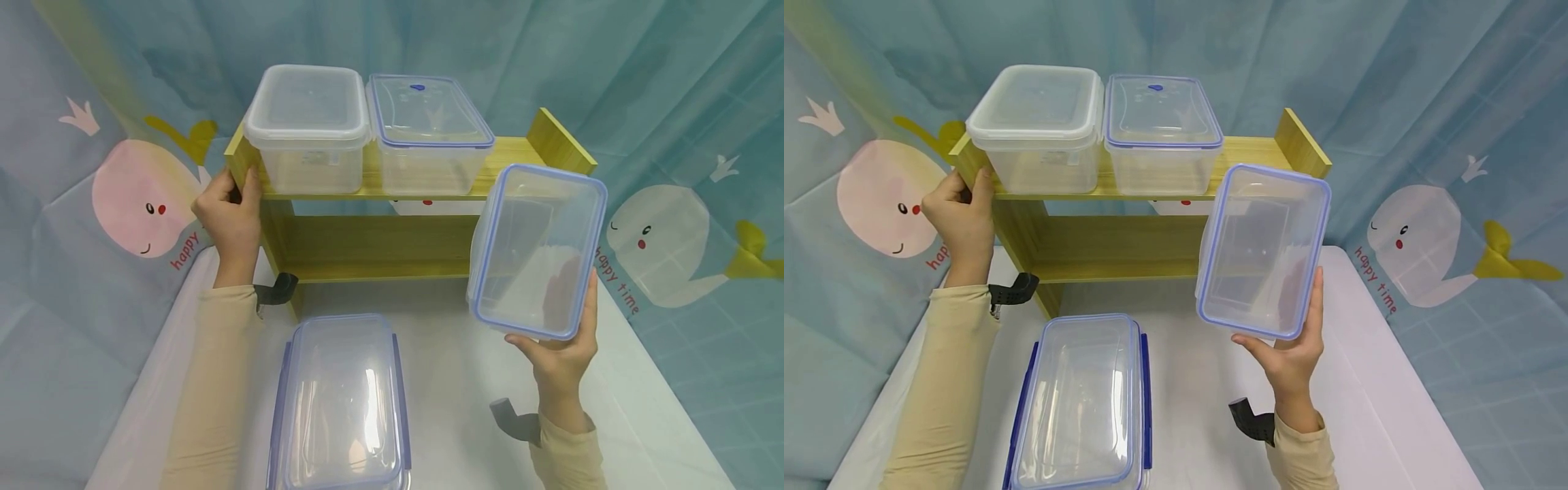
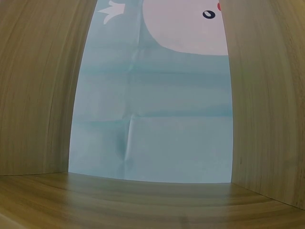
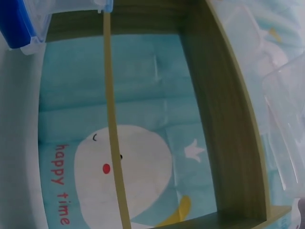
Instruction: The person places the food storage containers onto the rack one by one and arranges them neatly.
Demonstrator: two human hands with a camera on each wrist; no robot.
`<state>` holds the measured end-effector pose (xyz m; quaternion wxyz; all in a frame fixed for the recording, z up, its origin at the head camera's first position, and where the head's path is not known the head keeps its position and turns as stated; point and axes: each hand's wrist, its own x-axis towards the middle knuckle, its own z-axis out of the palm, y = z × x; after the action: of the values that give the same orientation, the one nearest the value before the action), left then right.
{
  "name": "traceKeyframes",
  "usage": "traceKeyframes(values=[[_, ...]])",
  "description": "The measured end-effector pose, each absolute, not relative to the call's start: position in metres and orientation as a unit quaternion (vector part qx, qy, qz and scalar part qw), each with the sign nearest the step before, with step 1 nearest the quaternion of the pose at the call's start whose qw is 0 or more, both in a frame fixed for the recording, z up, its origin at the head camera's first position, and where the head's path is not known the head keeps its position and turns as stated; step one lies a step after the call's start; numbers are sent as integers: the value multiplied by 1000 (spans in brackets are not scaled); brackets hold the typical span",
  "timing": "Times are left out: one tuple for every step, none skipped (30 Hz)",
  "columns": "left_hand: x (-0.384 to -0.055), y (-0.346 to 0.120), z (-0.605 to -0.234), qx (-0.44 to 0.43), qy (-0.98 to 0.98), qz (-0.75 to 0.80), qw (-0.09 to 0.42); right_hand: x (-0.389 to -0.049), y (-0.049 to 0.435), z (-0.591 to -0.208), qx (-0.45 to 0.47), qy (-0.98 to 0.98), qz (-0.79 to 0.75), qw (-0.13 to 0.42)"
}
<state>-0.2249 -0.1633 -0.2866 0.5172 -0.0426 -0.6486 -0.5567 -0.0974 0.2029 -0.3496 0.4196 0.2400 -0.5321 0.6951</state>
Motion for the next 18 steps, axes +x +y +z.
traceKeyframes(values=[[-225,-163,-287,-43,-648,-557,517,-98,204,-349,238,-533,695,421],[-225,-163,-287,-44,-649,-557,517,-99,204,-348,235,-533,695,421],[-225,-163,-287,-44,-649,-557,517,-101,205,-346,234,-532,697,420],[-225,-163,-287,-44,-649,-556,517,-102,205,-345,232,-531,699,419],[-226,-163,-287,-43,-649,-556,517,-103,205,-344,231,-529,702,416],[-226,-164,-287,-42,-650,-556,516,-104,206,-342,231,-525,708,412],[-226,-164,-287,-41,-650,-556,517,-105,206,-341,232,-521,714,406],[-226,-164,-287,-41,-651,-555,517,-106,206,-340,233,-517,720,400],[-226,-164,-287,-40,-651,-555,516,-107,206,-339,233,-513,726,395],[-226,-164,-287,-40,-651,-555,517,-109,206,-338,234,-508,732,389],[-226,-164,-287,-40,-651,-555,516,-110,206,-337,235,-502,739,383],[-225,-164,-287,-40,-652,-553,517,-112,206,-337,235,-496,746,377],[-225,-164,-287,-40,-652,-553,517,-113,207,-337,235,-490,752,372],[-225,-164,-287,-39,-652,-553,517,-114,207,-336,236,-485,758,368],[-225,-164,-286,-39,-653,-553,516,-116,207,-336,236,-481,762,363],[-224,-164,-286,-39,-653,-551,517,-117,208,-335,238,-479,765,360],[-224,-164,-286,-38,-655,-550,517,-118,208,-334,239,-476,767,357],[-224,-163,-286,-38,-656,-548,518,-119,209,-332,240,-474,769,355]])
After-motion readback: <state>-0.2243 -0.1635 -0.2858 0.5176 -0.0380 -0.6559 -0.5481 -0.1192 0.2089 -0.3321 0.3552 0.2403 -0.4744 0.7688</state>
